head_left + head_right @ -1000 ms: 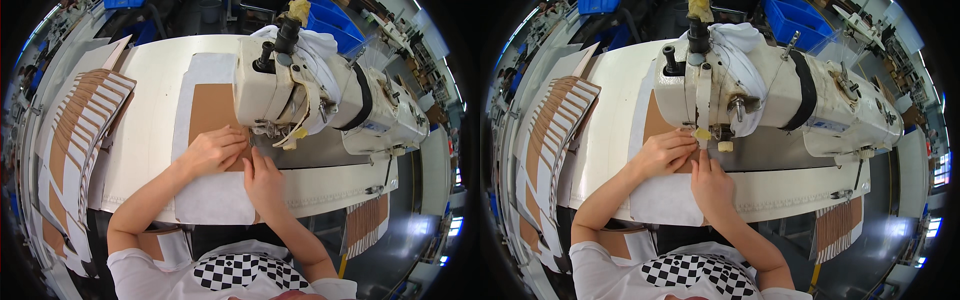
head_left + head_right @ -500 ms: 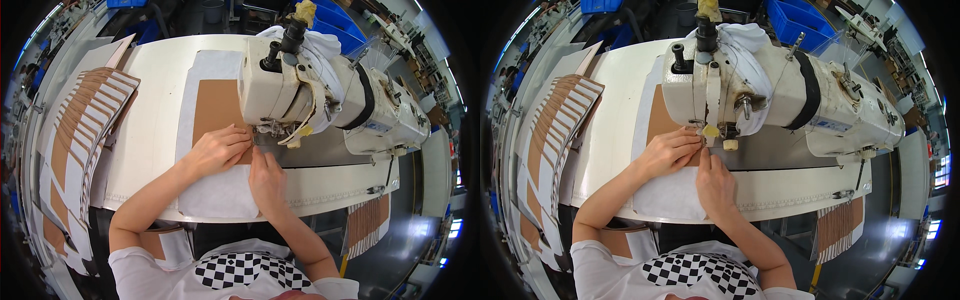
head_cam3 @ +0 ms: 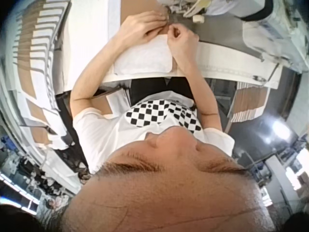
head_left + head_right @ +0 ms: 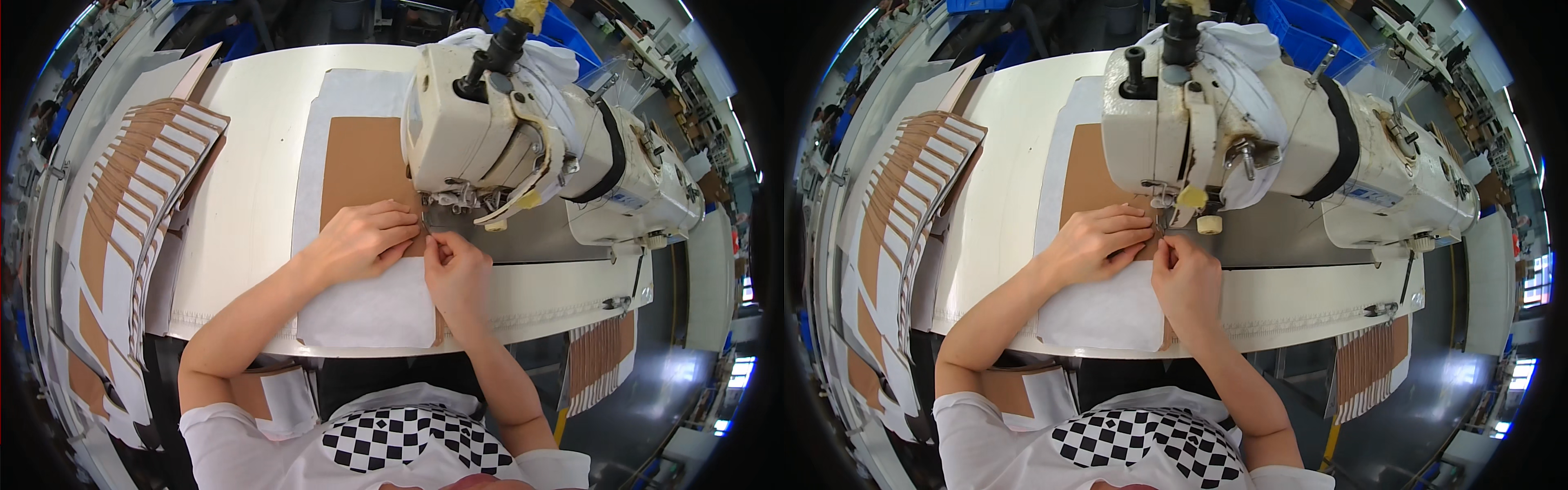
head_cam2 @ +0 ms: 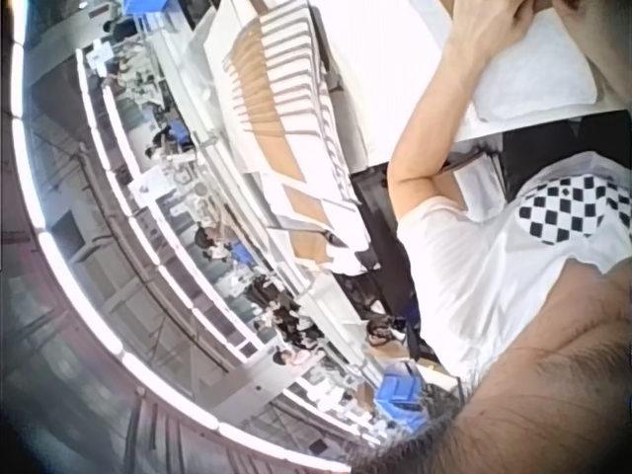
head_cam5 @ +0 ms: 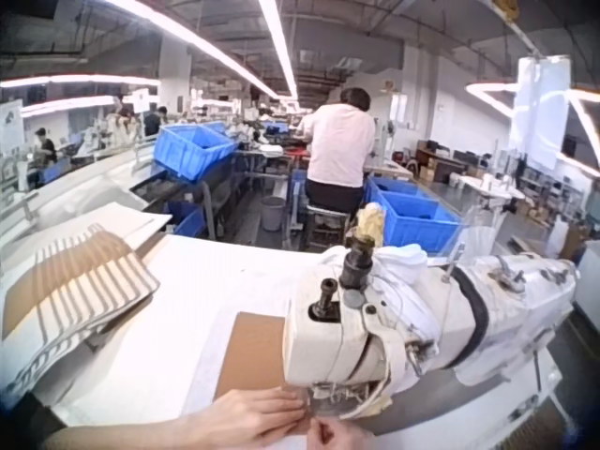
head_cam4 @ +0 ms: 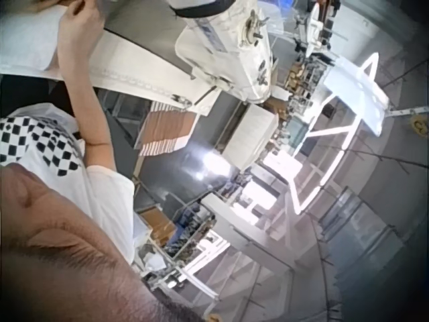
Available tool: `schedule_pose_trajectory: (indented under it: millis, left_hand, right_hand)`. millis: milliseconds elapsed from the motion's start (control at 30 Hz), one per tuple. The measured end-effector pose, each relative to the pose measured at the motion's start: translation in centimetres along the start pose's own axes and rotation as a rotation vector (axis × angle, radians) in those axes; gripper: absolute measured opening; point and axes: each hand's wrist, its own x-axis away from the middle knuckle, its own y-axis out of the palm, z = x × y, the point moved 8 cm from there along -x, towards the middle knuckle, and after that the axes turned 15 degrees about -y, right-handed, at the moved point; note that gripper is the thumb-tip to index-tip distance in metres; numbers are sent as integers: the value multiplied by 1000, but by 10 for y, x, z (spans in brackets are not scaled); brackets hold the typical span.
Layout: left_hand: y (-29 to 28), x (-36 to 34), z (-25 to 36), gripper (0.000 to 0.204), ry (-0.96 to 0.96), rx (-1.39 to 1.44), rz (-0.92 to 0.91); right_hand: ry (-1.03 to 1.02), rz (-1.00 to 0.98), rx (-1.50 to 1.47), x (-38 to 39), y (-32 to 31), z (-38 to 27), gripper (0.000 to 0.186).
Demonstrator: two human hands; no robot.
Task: The person sews fabric panels using a sewing machine, guiding each piece under the needle by hand and stacking the stitched panels.
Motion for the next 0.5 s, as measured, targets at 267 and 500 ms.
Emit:
schedule_pose_trajectory:
  millis: [267, 500]
  left_hand:
    - [7, 4, -4, 22, 9, 15, -36]
    - [9, 7, -4, 19, 54, 3, -12]
  right_hand:
    - [68, 80, -71, 5, -5, 18, 8]
    - [137, 109, -157, 8, -4, 20, 13]
